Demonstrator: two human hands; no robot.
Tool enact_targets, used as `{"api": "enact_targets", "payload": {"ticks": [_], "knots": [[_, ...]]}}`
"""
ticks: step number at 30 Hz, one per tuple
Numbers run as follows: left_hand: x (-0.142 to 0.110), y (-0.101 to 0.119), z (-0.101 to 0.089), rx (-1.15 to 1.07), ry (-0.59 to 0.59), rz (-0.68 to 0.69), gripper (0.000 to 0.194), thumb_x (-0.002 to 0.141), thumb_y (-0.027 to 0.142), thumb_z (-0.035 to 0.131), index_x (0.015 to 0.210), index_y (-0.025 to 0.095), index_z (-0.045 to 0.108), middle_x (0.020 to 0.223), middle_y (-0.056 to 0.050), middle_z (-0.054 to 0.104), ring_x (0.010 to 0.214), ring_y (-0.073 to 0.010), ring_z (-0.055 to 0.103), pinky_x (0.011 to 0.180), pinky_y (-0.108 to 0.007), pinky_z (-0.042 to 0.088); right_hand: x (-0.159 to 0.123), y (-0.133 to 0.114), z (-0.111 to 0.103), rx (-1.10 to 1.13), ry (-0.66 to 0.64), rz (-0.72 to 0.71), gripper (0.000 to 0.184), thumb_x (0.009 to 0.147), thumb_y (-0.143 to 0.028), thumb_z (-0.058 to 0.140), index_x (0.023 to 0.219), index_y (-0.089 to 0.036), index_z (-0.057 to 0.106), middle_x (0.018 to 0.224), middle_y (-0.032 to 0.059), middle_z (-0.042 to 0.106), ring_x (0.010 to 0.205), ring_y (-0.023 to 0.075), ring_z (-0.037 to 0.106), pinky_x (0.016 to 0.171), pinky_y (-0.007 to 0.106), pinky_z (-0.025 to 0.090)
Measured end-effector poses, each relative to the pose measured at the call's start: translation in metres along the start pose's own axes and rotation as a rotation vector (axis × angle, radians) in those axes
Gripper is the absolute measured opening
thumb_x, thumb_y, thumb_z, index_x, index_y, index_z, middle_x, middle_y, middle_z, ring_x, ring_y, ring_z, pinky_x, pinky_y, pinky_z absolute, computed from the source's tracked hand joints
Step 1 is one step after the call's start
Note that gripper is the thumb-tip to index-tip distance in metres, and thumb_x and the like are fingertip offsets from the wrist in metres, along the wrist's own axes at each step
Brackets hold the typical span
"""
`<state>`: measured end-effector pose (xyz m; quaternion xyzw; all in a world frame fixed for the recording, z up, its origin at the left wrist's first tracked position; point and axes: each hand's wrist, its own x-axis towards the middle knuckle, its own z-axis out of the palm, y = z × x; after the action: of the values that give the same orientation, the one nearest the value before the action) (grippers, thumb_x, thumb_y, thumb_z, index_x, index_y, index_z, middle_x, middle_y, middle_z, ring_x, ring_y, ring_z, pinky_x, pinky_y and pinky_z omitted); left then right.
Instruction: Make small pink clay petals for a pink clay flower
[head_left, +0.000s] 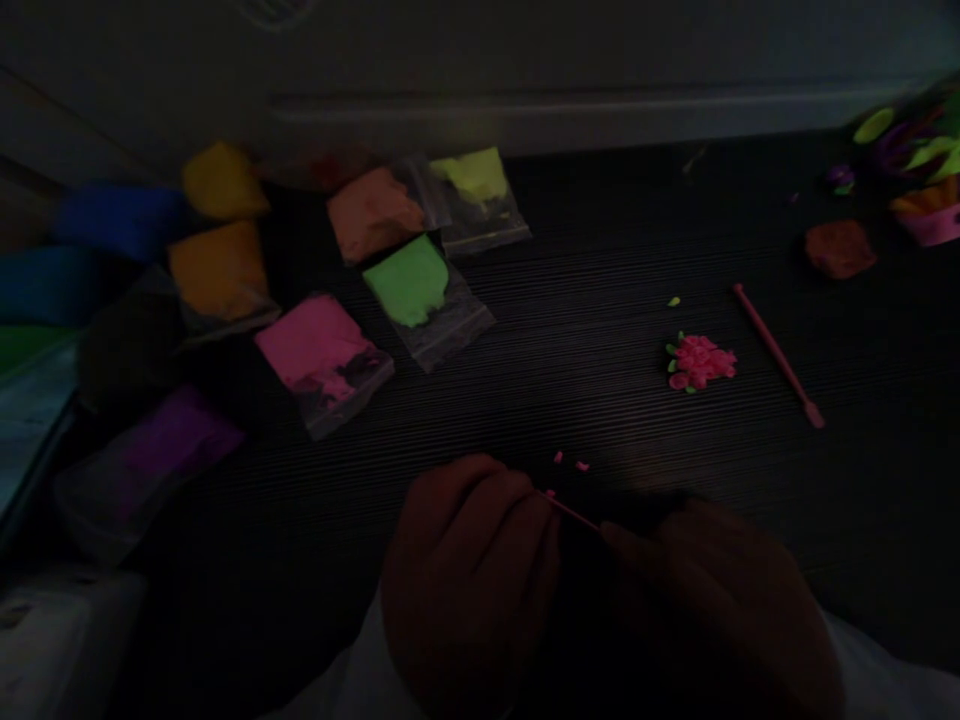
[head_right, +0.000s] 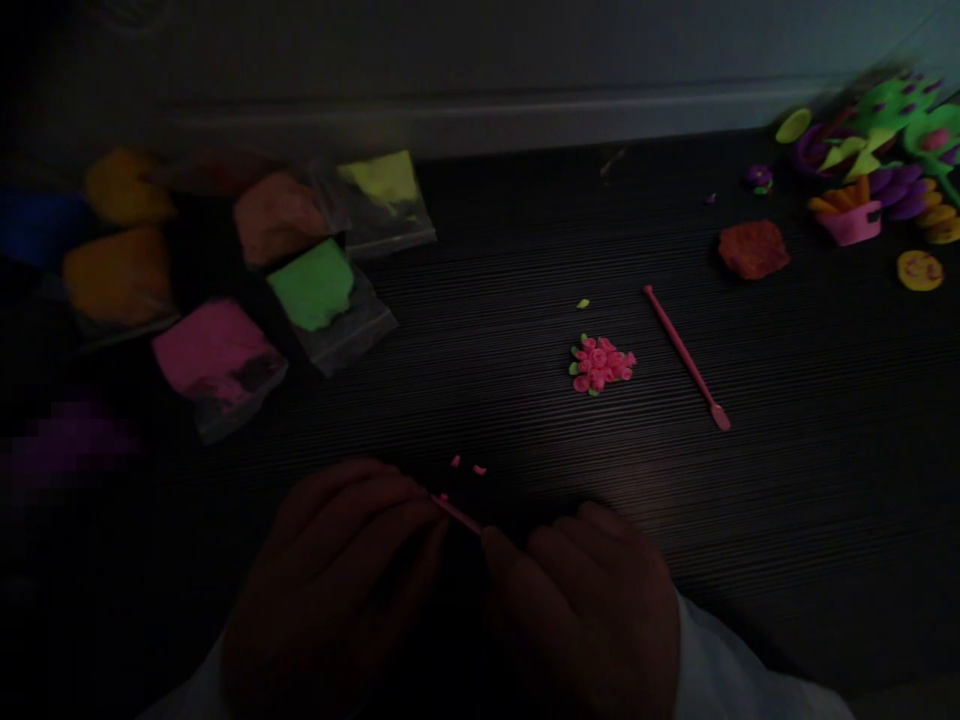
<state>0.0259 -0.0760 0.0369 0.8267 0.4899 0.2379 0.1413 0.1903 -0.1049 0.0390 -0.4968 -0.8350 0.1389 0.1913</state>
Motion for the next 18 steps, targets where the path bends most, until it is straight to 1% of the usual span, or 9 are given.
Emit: {"api": "enact_targets", "payload": {"ticks": [4, 8, 12, 16, 18], "knots": [[0.0003, 0.0008, -0.0023, -0.002, -0.021, -0.025, 0.006, 0.065, 0.015, 0.054, 0.065, 0.014, 0.060, 0.071, -0.002, 0.060, 0.075, -0.0161, 0.051, 0.066, -0.032, 0.046, 0.0006, 0.0000, -0.0001, 0.012, 0.023, -0.005, 0.011, 0.072, -0.018, 0.046, 0.078, -0.015, 0.054, 0.045, -0.0029, 0.049, 0.044, 0.0072, 0.043, 0.046, 0.023, 0.032], [0.0007, 0.0015, -0.0040, -0.009, -0.031, -0.039, 0.005, 0.064, 0.014, 0.055, 0.065, 0.014, 0.060, 0.070, -0.001, 0.060, 0.074, -0.0148, 0.051, 0.066, -0.030, 0.046, 0.0003, 0.0000, -0.0011, 0.011, 0.003, 0.005, 0.012, 0.072, -0.018, 0.045, 0.078, -0.015, 0.054, 0.045, -0.0029, 0.049, 0.044, 0.0073, 0.044, 0.045, 0.022, 0.032], [0.0000, 0.0007, -0.0030, -0.011, -0.017, -0.038, 0.006, 0.063, 0.016, 0.055, 0.064, 0.015, 0.061, 0.072, -0.002, 0.060, 0.076, -0.0173, 0.051, 0.065, -0.032, 0.046, -0.0009, 0.0014, -0.0032, -0.003, 0.022, 0.025, 0.013, 0.073, -0.018, 0.043, 0.077, -0.016, 0.054, 0.046, -0.0023, 0.050, 0.043, 0.0080, 0.044, 0.046, 0.023, 0.034], [0.0001, -0.0001, -0.0023, -0.033, -0.022, -0.046, 0.005, 0.062, 0.016, 0.057, 0.064, 0.014, 0.061, 0.071, -0.004, 0.061, 0.075, -0.0191, 0.051, 0.065, -0.034, 0.046, -0.0032, 0.0019, -0.0041, 0.009, -0.005, 0.012, 0.013, 0.072, -0.020, 0.043, 0.078, -0.017, 0.054, 0.049, -0.0009, 0.053, 0.044, 0.0086, 0.046, 0.045, 0.024, 0.035], [0.0005, 0.0000, -0.0022, -0.047, -0.030, -0.066, 0.004, 0.061, 0.016, 0.057, 0.063, 0.014, 0.061, 0.070, -0.004, 0.061, 0.075, -0.0192, 0.051, 0.065, -0.035, 0.045, -0.0048, 0.0012, -0.0044, -0.004, -0.019, 0.056, 0.015, 0.073, -0.022, 0.041, 0.077, -0.018, 0.055, 0.050, -0.0004, 0.054, 0.044, 0.0091, 0.046, 0.045, 0.024, 0.035]]}}
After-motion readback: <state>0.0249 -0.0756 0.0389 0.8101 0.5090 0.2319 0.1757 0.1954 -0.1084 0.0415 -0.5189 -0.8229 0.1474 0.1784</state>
